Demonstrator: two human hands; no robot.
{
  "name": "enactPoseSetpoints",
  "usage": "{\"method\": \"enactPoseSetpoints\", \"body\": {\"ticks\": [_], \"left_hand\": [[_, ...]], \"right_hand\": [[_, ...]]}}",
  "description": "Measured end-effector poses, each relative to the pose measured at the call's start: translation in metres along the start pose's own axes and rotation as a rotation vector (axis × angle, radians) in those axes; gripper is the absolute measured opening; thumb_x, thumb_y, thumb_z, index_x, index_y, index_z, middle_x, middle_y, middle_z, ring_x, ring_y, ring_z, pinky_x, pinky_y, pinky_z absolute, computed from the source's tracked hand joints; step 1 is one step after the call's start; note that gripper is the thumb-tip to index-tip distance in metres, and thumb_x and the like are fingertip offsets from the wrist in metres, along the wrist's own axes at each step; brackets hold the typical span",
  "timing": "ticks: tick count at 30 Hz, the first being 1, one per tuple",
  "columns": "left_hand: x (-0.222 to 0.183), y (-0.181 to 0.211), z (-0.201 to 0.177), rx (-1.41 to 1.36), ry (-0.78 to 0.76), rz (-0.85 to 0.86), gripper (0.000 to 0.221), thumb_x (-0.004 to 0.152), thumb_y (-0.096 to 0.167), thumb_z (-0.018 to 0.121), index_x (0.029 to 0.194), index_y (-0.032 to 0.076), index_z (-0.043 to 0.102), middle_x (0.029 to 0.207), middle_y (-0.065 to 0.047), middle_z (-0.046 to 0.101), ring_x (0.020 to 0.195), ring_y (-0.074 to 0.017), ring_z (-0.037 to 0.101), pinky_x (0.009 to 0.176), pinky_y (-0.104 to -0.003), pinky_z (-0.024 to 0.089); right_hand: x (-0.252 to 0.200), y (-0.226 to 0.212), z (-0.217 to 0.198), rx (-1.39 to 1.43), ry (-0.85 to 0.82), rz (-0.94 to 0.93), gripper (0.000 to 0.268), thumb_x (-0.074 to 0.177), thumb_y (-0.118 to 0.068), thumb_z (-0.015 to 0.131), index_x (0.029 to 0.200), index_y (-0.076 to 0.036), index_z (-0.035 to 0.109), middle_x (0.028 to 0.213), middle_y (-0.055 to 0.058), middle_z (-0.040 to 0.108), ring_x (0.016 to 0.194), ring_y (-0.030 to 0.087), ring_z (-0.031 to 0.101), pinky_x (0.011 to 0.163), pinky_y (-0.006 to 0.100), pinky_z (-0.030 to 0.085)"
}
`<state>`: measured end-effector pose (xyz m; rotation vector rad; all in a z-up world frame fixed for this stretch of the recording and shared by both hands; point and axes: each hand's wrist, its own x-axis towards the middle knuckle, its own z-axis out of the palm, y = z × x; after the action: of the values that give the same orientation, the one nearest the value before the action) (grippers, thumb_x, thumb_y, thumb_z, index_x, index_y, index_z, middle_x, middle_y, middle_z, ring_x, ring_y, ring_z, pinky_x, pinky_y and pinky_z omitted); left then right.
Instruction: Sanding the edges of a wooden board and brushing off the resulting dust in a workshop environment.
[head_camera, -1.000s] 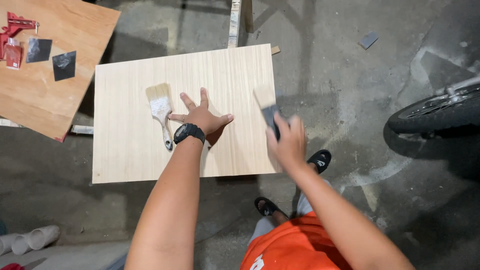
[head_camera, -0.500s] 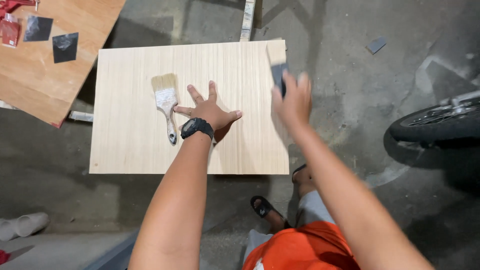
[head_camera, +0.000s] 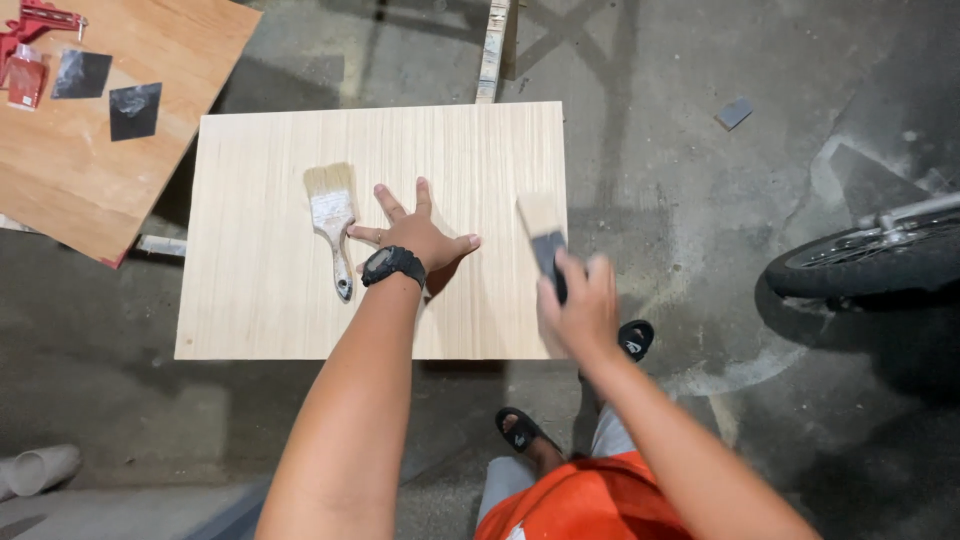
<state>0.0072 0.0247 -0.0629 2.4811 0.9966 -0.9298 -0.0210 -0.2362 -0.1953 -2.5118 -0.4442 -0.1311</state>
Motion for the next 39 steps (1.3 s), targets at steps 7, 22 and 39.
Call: {"method": "enactPoseSetpoints", "body": {"ticks": [7,22,39], "left_hand": [[-0.031,0.007,-0.018,-0.004,-0.043,-0.018,0.118,0.093,0.078,0.065,0.178,0.039,-0.007,0.184,-0.014,-0.023,0.156,-0.0733,-0.003,0.108,-0.094,0.032],[-0.036,0.006,-0.020,-0.110,-0.086,-0.022,0.125,0.087,0.076,0.072,0.176,0.048,-0.012,0.180,-0.003,-0.038,0.158,-0.0680,-0.021,0.115,-0.092,0.025],[-0.040,0.011,-0.027,-0.109,-0.123,-0.051,0.124,0.090,0.072,0.072,0.175,0.047,-0.015,0.179,-0.003,-0.041,0.159,-0.0670,-0.021,0.118,-0.089,0.026]], "right_hand": [[0.218,-0.008,0.032,-0.021,-0.047,0.119,0.043,0.107,-0.034,0.071,0.144,-0.013,0.066,0.119,0.013,0.052,0.111,0.037,0.058,0.087,0.051,0.052],[-0.058,-0.014,-0.019,-0.001,0.082,-0.107,0.047,0.097,-0.026,0.079,0.140,-0.009,0.068,0.099,0.012,0.050,0.088,0.032,0.055,0.068,0.042,0.048],[0.247,0.008,0.062,-0.073,0.204,0.057,0.032,0.097,-0.027,0.077,0.124,-0.013,0.069,0.121,0.017,0.052,0.112,0.044,0.057,0.084,0.057,0.053]]}}
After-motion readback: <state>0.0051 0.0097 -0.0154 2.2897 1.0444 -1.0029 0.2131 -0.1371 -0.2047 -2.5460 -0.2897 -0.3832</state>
